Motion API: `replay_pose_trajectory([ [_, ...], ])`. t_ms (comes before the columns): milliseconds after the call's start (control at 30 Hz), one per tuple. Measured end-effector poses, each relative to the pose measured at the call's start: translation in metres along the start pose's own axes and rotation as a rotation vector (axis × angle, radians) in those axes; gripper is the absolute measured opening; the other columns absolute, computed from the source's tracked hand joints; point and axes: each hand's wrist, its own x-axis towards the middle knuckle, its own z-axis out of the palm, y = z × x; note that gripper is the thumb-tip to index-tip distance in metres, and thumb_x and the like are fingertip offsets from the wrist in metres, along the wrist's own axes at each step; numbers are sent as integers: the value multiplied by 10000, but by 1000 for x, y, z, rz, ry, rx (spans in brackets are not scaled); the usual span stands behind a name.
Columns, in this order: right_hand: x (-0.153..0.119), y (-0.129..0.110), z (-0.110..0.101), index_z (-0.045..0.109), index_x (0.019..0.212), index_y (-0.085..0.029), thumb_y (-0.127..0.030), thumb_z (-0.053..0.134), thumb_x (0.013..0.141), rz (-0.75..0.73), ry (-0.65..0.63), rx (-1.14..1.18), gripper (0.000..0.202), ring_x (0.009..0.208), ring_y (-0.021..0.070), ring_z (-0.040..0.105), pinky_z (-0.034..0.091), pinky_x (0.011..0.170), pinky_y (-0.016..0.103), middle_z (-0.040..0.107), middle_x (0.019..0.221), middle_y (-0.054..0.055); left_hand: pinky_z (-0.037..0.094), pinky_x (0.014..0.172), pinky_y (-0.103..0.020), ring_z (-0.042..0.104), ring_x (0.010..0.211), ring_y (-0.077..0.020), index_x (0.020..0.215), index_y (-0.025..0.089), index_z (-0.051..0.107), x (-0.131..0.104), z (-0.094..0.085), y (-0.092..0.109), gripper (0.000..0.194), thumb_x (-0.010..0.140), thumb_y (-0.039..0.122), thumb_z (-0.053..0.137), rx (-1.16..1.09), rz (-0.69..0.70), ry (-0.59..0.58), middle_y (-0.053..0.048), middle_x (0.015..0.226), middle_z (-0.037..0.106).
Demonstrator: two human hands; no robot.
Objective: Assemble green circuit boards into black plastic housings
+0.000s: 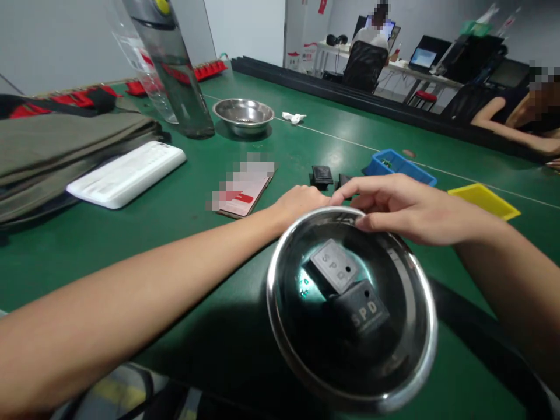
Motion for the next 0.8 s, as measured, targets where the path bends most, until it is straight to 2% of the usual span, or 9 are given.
replay_pose_trajectory([
  [133,-5,16,20,660,1162,-156,-89,589,885,-25,-109,-53,293,906,173,683,538,754,267,723,1060,46,284,540,-285,611,588,-178,701,179,652,-6,-2,4,219,846,323,573,-54,67,63,-39,672,683],
  [200,-6,23,24,638,1204,-149,-93,569,903,-14,-145,-68,314,850,159,672,522,720,257,718,1014,35,260,529,-280,540,527,-140,612,174,577,-7,-1,5,222,796,297,586,-156,104,98,-13,587,620],
  [333,-7,30,28,635,1199,-156,-99,576,907,-18,-150,-167,303,736,130,635,473,663,235,703,889,-3,241,529,-277,453,479,-108,548,177,496,-5,1,3,294,805,313,541,-294,138,159,13,506,524],
  [433,-9,24,31,664,1132,-168,-127,584,910,-66,-41,-373,239,698,135,622,458,661,253,701,849,-1,241,536,-281,457,490,-109,545,179,490,-4,3,3,269,777,298,551,-319,164,164,15,514,527],
  [533,-16,10,38,691,1032,-164,-172,575,927,-212,136,-613,157,794,179,647,474,726,298,714,919,56,257,549,-287,478,513,-119,560,180,516,-5,3,5,258,791,290,541,-322,170,164,9,537,550],
  [600,-21,2,48,696,984,-160,-210,565,949,-293,164,-693,144,833,199,652,477,736,309,707,916,81,267,558,-290,469,514,-120,556,181,514,-6,3,6,280,816,285,530,-318,160,173,10,532,544],
  [667,-25,-3,60,696,969,-172,-276,589,957,-256,136,-719,150,761,189,637,453,659,295,689,862,73,273,566,-290,448,508,-116,545,183,493,-6,3,8,301,829,275,530,-315,151,190,14,521,529],
  [800,-24,-2,89,687,1020,-202,-377,648,921,-60,58,-824,205,636,167,596,372,556,278,671,829,44,283,578,-288,437,509,-113,542,181,480,-7,4,9,307,832,261,545,-316,156,212,17,526,526],
])
